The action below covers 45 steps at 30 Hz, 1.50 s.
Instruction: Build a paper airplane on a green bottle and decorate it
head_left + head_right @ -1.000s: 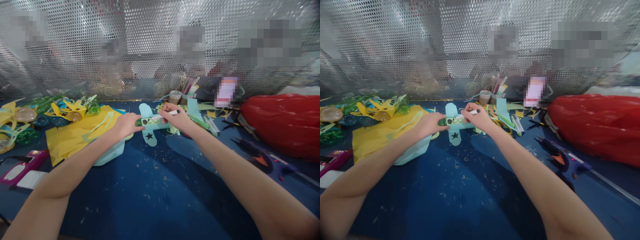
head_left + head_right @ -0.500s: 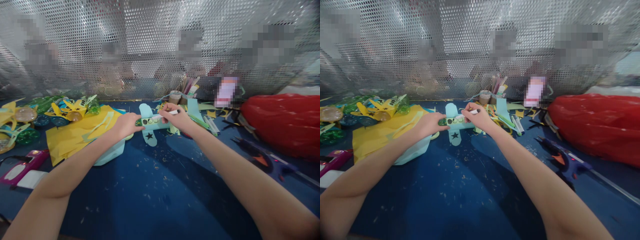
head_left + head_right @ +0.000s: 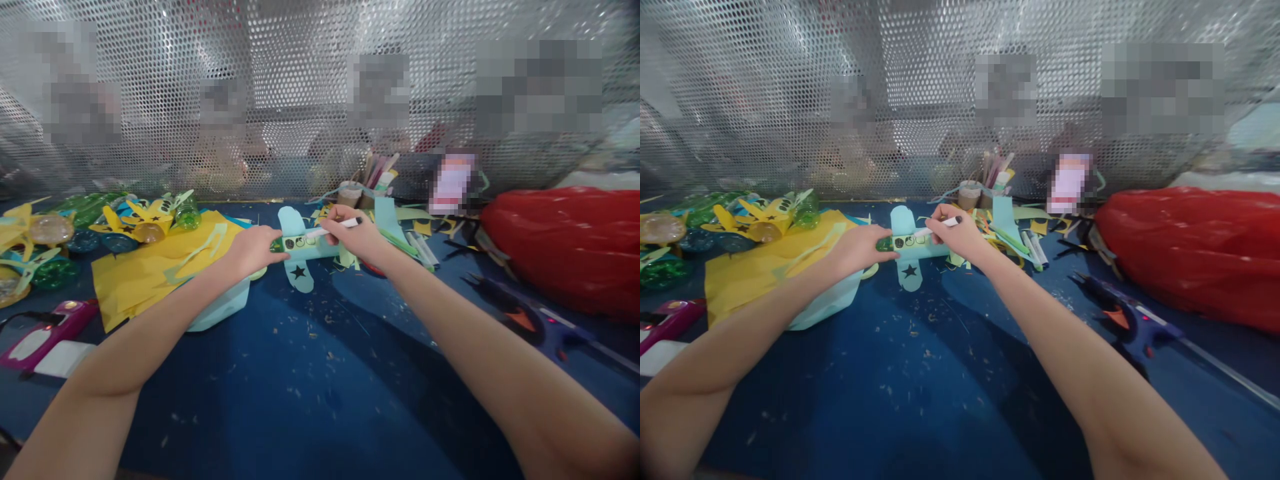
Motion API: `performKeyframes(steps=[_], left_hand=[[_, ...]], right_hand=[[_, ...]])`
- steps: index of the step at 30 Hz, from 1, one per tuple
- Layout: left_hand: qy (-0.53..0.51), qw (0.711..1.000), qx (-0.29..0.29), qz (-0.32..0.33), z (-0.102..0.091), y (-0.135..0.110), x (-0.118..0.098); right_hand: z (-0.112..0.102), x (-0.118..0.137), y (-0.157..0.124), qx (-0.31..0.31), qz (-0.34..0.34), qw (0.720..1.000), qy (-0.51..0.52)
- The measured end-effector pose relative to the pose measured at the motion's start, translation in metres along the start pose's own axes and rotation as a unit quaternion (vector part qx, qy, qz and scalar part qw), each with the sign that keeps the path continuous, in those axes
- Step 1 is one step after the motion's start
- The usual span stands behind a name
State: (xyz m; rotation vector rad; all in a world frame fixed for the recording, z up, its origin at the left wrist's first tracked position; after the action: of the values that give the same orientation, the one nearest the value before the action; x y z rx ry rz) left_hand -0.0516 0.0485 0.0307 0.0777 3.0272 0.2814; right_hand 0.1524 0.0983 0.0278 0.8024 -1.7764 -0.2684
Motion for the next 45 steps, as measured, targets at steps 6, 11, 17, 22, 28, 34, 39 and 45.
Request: performKeyframes(steps=[6, 11, 17, 22, 28, 34, 39, 45], left_hand=[[0.001, 1.000, 0.000, -0.004, -0.0001, -0.0005, -0.0004], [0.003, 1.000, -0.011, 0.000, 0.0010, 0.0000, 0.0002], [0.003, 1.000, -0.006, -0.003, 0.0008, -0.0006, -0.0001], [0.001, 1.000, -0.004, -0.007, 0.0003, -0.0008, -0.0001], [0.001, 1.000, -0.005, -0.005, 0.0014, -0.0004, 0.0006], [0.003, 1.000, -0.011, 0.000, 0.0020, -0.0002, 0.0011], [0.001, 1.000, -0.005, 0.001, 0.0005, -0.0012, 0.0005], [-0.005, 1.000, -0.002, 0.002, -0.0005, -0.0014, -0.0003]], right_hand=[[-0.0001, -0.0011, -0.0006, 0.002, -0.003, 1.000, -0.006], [0.0015, -0.0007, -0.0011, 0.002, 0.002, 1.000, 0.000], [0.0014, 0.0009, -0.0014, 0.005, -0.003, 1.000, 0.003], [0.0000, 0.0012, -0.0007, 0.006, 0.000, 1.000, 0.005], [-0.0022, -0.0025, 0.0002, -0.008, -0.003, 1.000, 0.005], [-0.0018, -0.0070, 0.0005, 0.000, -0.013, 1.000, 0.018], [-0.0013, -0.0049, 0.0003, 0.005, -0.009, 1.000, 0.022], [-0.0039, -0.0025, -0.0002, -0.003, 0.007, 1.000, -0.006]])
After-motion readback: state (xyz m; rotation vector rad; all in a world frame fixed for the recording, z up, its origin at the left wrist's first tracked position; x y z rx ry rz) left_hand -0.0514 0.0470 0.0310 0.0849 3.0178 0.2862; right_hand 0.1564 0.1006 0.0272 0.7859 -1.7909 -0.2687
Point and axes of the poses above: each hand's wrist, its own y-axis towards the middle knuckle, its own z-axis out of the palm, x = y × z, the point moved 2 cm from there along y, towards the middle knuckle, and after that the axes turned 15 degrees about -z, right-handed, at the moved point
